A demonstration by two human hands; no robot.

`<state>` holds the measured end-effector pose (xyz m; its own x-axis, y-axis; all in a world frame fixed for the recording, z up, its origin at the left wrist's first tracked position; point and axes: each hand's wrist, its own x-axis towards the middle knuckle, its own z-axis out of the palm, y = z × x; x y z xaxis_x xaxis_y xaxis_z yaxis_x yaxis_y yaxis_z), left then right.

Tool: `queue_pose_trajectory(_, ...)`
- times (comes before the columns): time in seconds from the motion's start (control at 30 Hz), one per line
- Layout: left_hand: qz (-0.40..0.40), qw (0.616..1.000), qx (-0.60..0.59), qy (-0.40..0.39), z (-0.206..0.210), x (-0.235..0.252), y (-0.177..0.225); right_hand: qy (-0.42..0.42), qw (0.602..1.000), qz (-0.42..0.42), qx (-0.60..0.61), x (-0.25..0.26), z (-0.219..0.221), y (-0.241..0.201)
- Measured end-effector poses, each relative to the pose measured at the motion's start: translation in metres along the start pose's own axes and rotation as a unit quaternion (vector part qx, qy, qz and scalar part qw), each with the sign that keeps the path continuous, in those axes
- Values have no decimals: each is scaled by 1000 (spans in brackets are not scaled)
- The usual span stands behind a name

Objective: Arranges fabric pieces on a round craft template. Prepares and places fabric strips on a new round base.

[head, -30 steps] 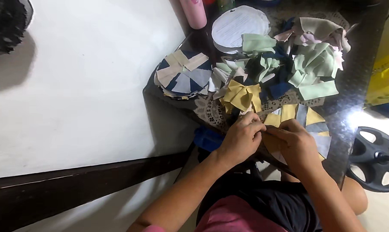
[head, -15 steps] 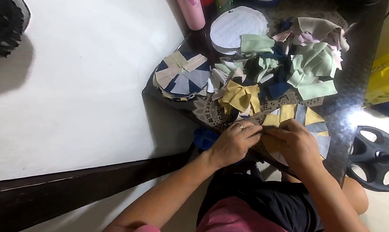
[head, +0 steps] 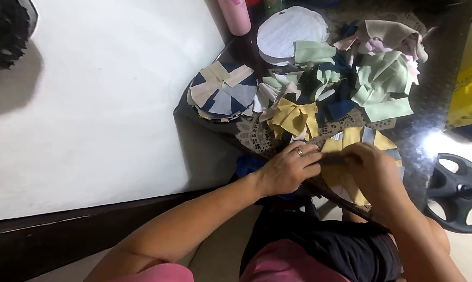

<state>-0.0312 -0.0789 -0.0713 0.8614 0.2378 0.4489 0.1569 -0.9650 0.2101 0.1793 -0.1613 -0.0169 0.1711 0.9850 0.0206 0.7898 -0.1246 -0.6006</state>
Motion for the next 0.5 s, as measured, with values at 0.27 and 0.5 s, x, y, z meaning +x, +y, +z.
queue_pose_trajectory(0.27,-1,1000,-3,11,3,-2,-1,13,997,75,-25,3,-14,10)
queue_pose_trajectory(0.5,2,1000,4,18,6,-3,-2,63,989,53,-126,-2,-12,13)
